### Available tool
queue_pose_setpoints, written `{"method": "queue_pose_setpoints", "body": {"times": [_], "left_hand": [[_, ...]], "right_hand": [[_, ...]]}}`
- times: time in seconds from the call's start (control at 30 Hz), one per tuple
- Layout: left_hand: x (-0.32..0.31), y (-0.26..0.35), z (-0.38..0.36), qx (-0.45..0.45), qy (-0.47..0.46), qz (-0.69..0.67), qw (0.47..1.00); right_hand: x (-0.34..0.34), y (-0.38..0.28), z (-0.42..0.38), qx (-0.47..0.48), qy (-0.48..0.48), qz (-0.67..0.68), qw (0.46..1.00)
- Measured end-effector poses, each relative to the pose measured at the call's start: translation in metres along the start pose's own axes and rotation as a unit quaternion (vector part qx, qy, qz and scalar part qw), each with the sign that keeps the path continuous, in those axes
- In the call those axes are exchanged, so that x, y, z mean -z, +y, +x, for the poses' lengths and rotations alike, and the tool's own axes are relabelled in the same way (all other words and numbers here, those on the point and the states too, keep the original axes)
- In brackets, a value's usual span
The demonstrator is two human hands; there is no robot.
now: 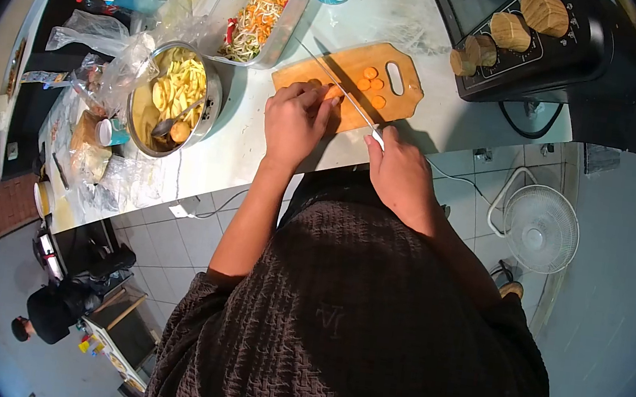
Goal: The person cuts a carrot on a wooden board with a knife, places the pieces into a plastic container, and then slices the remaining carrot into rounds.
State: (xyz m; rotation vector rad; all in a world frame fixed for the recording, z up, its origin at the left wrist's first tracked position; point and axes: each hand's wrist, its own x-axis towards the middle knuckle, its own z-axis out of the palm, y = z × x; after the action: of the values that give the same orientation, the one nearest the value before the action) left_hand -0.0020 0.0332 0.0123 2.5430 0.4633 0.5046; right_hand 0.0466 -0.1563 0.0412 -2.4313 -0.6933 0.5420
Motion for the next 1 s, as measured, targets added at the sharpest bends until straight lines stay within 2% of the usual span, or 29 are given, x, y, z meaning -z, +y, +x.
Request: {"method": "queue_pose_setpoints", "body": {"times": [0.6, 1.0], "left_hand": [[-0.001, -0.002, 0.001, -0.016, 0.015, -0.016, 1.0], [-0.004, -0.005, 0.001, -0.026, 0.013, -0.007, 1.0]], "right_hand": [[0.001, -0.008, 0.001, 0.005, -0.003, -0.042, 0.999], [0.003, -0.013, 0.013, -0.013, -0.036, -0.021, 0.999]]}}
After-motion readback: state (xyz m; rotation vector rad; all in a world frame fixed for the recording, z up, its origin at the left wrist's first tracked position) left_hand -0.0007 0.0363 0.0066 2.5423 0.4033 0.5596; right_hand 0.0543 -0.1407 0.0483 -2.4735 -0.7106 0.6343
